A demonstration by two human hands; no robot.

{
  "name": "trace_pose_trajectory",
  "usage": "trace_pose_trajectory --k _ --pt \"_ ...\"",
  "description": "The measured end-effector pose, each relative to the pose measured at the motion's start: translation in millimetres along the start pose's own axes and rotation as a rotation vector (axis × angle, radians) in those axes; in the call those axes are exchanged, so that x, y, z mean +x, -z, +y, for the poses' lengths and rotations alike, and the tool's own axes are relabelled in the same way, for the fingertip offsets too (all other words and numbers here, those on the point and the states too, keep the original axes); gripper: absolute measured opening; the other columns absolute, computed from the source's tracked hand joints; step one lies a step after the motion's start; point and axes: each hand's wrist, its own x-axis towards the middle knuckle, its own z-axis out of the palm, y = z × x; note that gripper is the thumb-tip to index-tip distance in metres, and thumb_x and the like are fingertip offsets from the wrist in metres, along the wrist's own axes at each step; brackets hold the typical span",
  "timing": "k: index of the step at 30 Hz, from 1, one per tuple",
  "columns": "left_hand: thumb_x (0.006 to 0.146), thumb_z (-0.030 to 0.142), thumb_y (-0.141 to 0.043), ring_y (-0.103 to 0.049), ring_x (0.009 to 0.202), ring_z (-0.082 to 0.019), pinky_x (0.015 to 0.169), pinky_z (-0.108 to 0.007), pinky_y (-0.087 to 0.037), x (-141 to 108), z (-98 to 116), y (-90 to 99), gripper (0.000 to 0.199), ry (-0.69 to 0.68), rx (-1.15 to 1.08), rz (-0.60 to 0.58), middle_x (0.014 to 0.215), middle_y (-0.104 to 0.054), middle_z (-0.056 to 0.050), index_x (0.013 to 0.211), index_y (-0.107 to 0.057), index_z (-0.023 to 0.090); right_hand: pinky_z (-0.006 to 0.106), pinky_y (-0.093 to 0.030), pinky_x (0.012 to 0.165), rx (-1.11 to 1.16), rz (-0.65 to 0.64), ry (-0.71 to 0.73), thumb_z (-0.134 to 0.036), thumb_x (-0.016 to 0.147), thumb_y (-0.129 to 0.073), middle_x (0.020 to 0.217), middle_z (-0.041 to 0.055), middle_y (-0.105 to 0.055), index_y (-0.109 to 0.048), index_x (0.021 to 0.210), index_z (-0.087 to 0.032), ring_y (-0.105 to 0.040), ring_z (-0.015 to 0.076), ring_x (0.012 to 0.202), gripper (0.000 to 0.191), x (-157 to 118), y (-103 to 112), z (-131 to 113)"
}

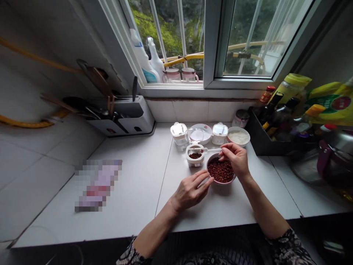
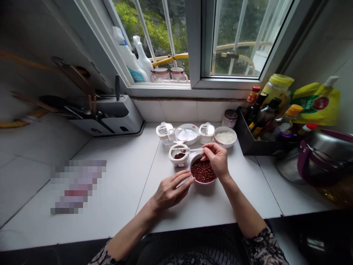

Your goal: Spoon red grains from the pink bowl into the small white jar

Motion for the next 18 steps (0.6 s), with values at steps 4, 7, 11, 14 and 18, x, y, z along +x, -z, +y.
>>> trace_pose_trajectory --k 4,7,11,14,18 --pt "0.093 0.008 -0.051 -0.066 0.111 -0.024 0.089 -0.036 -0.062 0.3 0.2 -0.5 0.028 -0.006 0.003 0.012 0.109 -0.069 -0.014 0.118 -0.062 0.010 0.027 -0.057 0.061 -0.203 -0.008 0.291 -0.029 0.087 -0.061 0.073 0.0027 -0.072 -0.068 0.090 -0.019 -0.068 0.0147 0.060 0.012 -12.4 -14.6 8.6" --pt "0.092 0.007 -0.050 -0.066 0.110 -0.024 0.090 -0.036 -0.062 0.5 0.3 -0.8 0.028 -0.011 0.009 0.019 0.109 -0.070 -0.014 0.118 -0.062 0.009 0.030 -0.058 0.073 -0.458 -0.125 0.614 -0.019 0.091 -0.055 0.083 0.0053 -0.075 -0.070 0.092 -0.020 -0.071 0.0171 0.075 0.015 -16.6 -14.1 12.1" --pt "0.093 0.008 -0.049 -0.066 0.112 -0.024 0.091 -0.037 -0.062 -0.1 0.2 -0.3 0.031 -0.010 0.014 0.004 0.110 -0.069 -0.013 0.121 -0.061 0.011 0.030 -0.057 0.075 -0.559 -0.147 0.825 -0.014 0.090 -0.054 0.085 0.0058 -0.076 -0.071 0.092 -0.021 -0.071 0.0180 0.078 0.019 -15.7 -4.6 8.3" --pt "0.094 0.009 -0.049 -0.066 0.113 -0.024 0.090 -0.037 -0.062 -0.6 -0.2 0.3 0.031 -0.003 0.007 -0.011 0.111 -0.069 -0.013 0.123 -0.060 0.012 0.030 -0.056 0.069 -0.490 -0.009 0.666 -0.017 0.087 -0.058 0.077 0.0043 -0.073 -0.070 0.088 -0.020 -0.068 0.0171 0.068 0.012 -13.0 8.0 2.5" --pt "0.093 0.008 -0.051 -0.066 0.112 -0.024 0.090 -0.037 -0.062 -0.2 -0.2 0.8 0.030 0.001 -0.001 -0.011 0.111 -0.069 -0.014 0.121 -0.061 0.012 0.025 -0.048 0.052 -0.391 -0.037 0.371 -0.021 0.082 -0.057 0.058 -0.0013 -0.062 -0.066 0.078 -0.018 -0.056 0.0128 0.049 0.009 -6.3 26.8 -2.0"
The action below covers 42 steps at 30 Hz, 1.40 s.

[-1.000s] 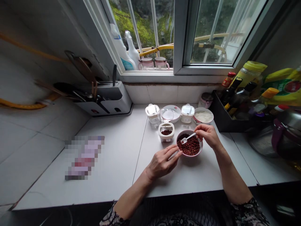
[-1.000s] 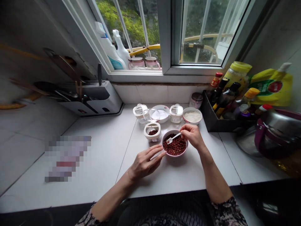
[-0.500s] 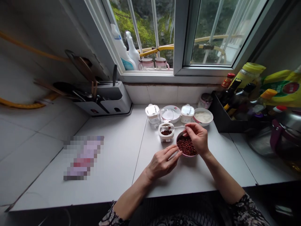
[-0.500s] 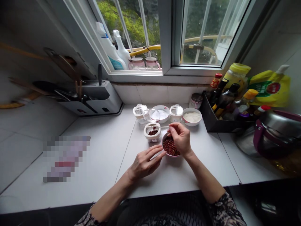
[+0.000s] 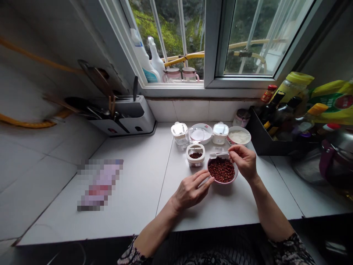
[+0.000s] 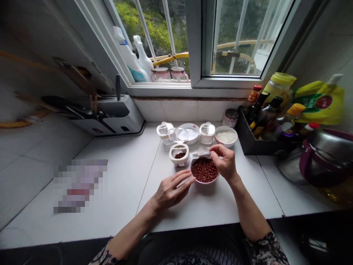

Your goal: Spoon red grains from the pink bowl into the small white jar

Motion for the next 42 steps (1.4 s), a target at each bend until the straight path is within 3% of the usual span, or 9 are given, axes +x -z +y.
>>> trace_pose_trajectory --k 4,11,22,37,42 --pt "0.092 0.008 -0.052 -0.066 0.112 -0.024 0.090 -0.037 -0.062 1.1 0.7 0.1 0.029 0.001 -0.003 0.015 0.110 -0.069 -0.015 0.119 -0.062 0.010 0.023 -0.042 0.049 -0.045 -0.127 -0.059 -0.020 0.076 -0.055 0.054 -0.0032 -0.056 -0.062 0.070 -0.018 -0.049 0.0106 0.047 0.010 3.5 5.2 3.5" --pt "0.093 0.008 -0.051 -0.066 0.112 -0.024 0.090 -0.037 -0.062 0.4 0.6 -0.4 0.030 -0.001 0.001 0.007 0.111 -0.069 -0.014 0.121 -0.061 0.011 0.023 -0.042 0.055 -0.079 -0.239 -0.074 -0.021 0.076 -0.052 0.061 -0.0002 -0.063 -0.063 0.069 -0.018 -0.055 0.0129 0.057 0.014 0.4 -3.6 4.4" --pt "0.092 0.008 -0.051 -0.065 0.113 -0.024 0.090 -0.037 -0.062 0.6 0.4 0.5 0.031 -0.002 -0.003 0.005 0.111 -0.069 -0.015 0.121 -0.061 0.010 0.022 -0.036 0.042 0.109 -0.178 -0.281 -0.027 0.068 -0.058 0.049 -0.0039 -0.054 -0.062 0.064 -0.019 -0.045 0.0102 0.043 0.010 6.4 1.3 2.6" --pt "0.092 0.007 -0.051 -0.065 0.113 -0.025 0.091 -0.036 -0.061 -1.5 0.2 -1.9 0.031 0.000 -0.020 0.010 0.111 -0.069 -0.015 0.121 -0.062 0.011 0.020 -0.038 0.034 0.379 -0.118 -0.490 -0.027 0.060 -0.065 0.045 -0.0037 -0.058 -0.064 0.064 -0.016 -0.046 0.0087 0.034 0.011 14.5 6.7 15.4" --pt "0.092 0.007 -0.050 -0.066 0.111 -0.025 0.091 -0.037 -0.061 -1.9 -0.6 -3.7 0.033 -0.001 -0.048 0.013 0.109 -0.069 -0.016 0.123 -0.061 0.012 0.021 -0.045 0.037 0.465 -0.030 -0.472 -0.032 0.062 -0.070 0.050 -0.0032 -0.061 -0.065 0.068 -0.016 -0.049 0.0087 0.036 0.017 14.9 -7.3 8.7"
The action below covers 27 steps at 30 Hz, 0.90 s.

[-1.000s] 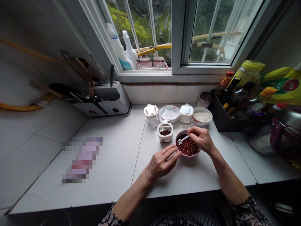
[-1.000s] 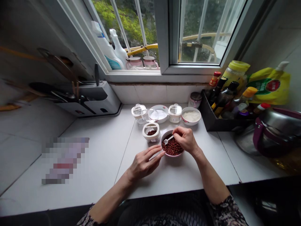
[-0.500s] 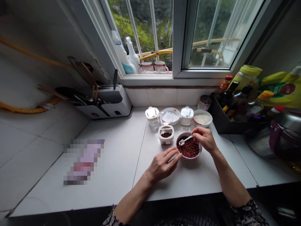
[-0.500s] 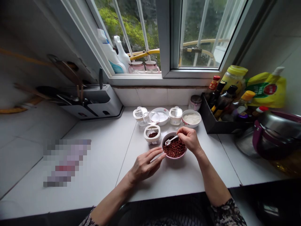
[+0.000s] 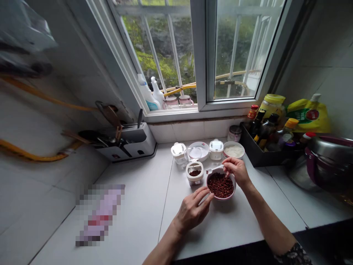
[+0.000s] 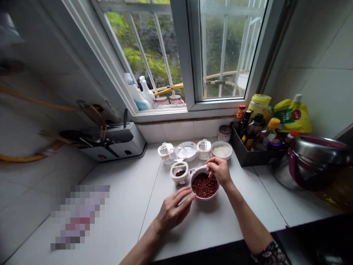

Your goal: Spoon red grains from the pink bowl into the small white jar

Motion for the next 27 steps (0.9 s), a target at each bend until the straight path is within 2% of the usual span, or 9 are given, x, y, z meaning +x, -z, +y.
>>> trace_pose_trajectory --k 4,7,10,12,14,17,21,27 --pt "0.093 0.007 -0.049 -0.066 0.111 -0.024 0.090 -0.036 -0.061 0.6 -0.2 -0.6 0.034 -0.004 0.006 0.002 0.109 -0.069 -0.015 0.124 -0.060 0.013 0.023 -0.050 0.043 -0.026 0.040 0.157 -0.035 0.072 -0.069 0.057 -0.0010 -0.065 -0.065 0.077 -0.017 -0.056 0.0111 0.041 0.019 -6.2 -25.0 4.3" --pt "0.092 0.007 -0.048 -0.066 0.111 -0.024 0.090 -0.035 -0.062 1.0 -0.1 -1.3 0.033 -0.008 0.018 0.010 0.108 -0.069 -0.015 0.123 -0.061 0.013 0.026 -0.054 0.051 -0.214 0.018 0.387 -0.030 0.083 -0.063 0.065 0.0019 -0.069 -0.068 0.084 -0.018 -0.062 0.0141 0.051 0.014 -12.7 -37.7 8.3" --pt "0.092 0.007 -0.047 -0.066 0.110 -0.025 0.089 -0.035 -0.062 1.2 -0.1 -2.3 0.033 -0.017 0.029 0.018 0.108 -0.069 -0.015 0.121 -0.062 0.011 0.029 -0.056 0.065 -0.468 -0.054 0.683 -0.021 0.087 -0.057 0.075 0.0050 -0.074 -0.071 0.087 -0.020 -0.069 0.0177 0.067 0.013 -17.2 -39.0 9.4" --pt "0.092 0.006 -0.047 -0.066 0.109 -0.025 0.089 -0.036 -0.062 1.3 -0.2 -2.7 0.032 -0.017 0.030 0.020 0.107 -0.069 -0.015 0.120 -0.062 0.011 0.030 -0.056 0.068 -0.542 -0.077 0.802 -0.019 0.088 -0.056 0.077 0.0053 -0.075 -0.071 0.086 -0.020 -0.070 0.0186 0.071 0.015 -18.0 -34.2 8.3" --pt "0.092 0.007 -0.048 -0.066 0.108 -0.025 0.088 -0.036 -0.062 1.3 -0.4 -2.6 0.032 -0.012 0.026 0.018 0.107 -0.069 -0.015 0.120 -0.062 0.011 0.030 -0.056 0.065 -0.521 -0.047 0.799 -0.021 0.088 -0.056 0.075 0.0045 -0.074 -0.071 0.085 -0.020 -0.069 0.0180 0.067 0.015 -16.8 -26.0 6.4" --pt "0.093 0.007 -0.047 -0.066 0.108 -0.023 0.088 -0.036 -0.062 1.5 -0.5 -1.5 0.033 0.000 0.021 0.004 0.108 -0.069 -0.014 0.123 -0.060 0.014 0.027 -0.052 0.055 -0.415 0.019 0.649 -0.024 0.085 -0.058 0.064 0.0014 -0.068 -0.069 0.082 -0.019 -0.063 0.0156 0.056 0.012 -12.8 -10.1 3.8" --pt "0.094 0.008 -0.048 -0.067 0.109 -0.022 0.089 -0.035 -0.062 2.5 -0.3 0.3 0.034 0.000 0.008 -0.005 0.108 -0.069 -0.014 0.124 -0.060 0.015 0.024 -0.042 0.044 -0.401 0.008 0.463 -0.023 0.076 -0.057 0.051 -0.0029 -0.058 -0.065 0.069 -0.019 -0.050 0.0117 0.043 0.011 -6.9 9.6 0.7" --pt "0.093 0.007 -0.049 -0.066 0.109 -0.023 0.089 -0.036 -0.062 2.7 -1.2 -0.5 0.032 -0.015 0.024 0.010 0.108 -0.069 -0.014 0.122 -0.061 0.013 0.023 -0.039 0.048 -0.543 -0.053 0.433 -0.020 0.071 -0.054 0.051 -0.0021 -0.058 -0.063 0.062 -0.018 -0.049 0.0112 0.048 0.013 -4.0 16.1 -0.8"
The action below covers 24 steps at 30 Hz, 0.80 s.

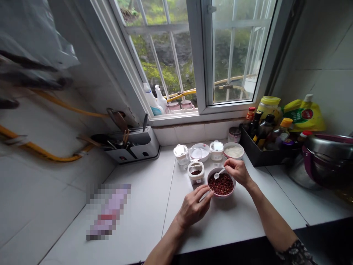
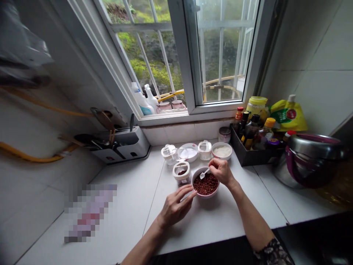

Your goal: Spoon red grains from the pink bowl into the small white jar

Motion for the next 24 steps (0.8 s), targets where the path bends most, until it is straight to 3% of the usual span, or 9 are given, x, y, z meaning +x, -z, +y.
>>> trace_pose_trajectory --k 9,24 --pt "0.092 0.007 -0.050 -0.065 0.110 -0.024 0.090 -0.036 -0.061 -0.3 0.0 -1.5 0.031 -0.010 0.005 0.018 0.109 -0.068 -0.014 0.121 -0.061 0.012 0.022 -0.039 0.047 0.061 -0.114 -0.062 -0.021 0.070 -0.052 0.050 -0.0034 -0.056 -0.062 0.063 -0.018 -0.049 0.0109 0.046 0.013 -3.2 -10.6 1.7" --pt "0.092 0.006 -0.051 -0.065 0.110 -0.024 0.089 -0.036 -0.061 -2.1 -0.8 -1.6 0.031 -0.011 0.010 0.015 0.108 -0.068 -0.015 0.121 -0.062 0.012 0.021 -0.039 0.049 0.059 -0.167 -0.099 -0.020 0.068 -0.052 0.053 -0.0019 -0.058 -0.063 0.063 -0.018 -0.051 0.0112 0.050 0.012 -3.2 -7.2 4.2"
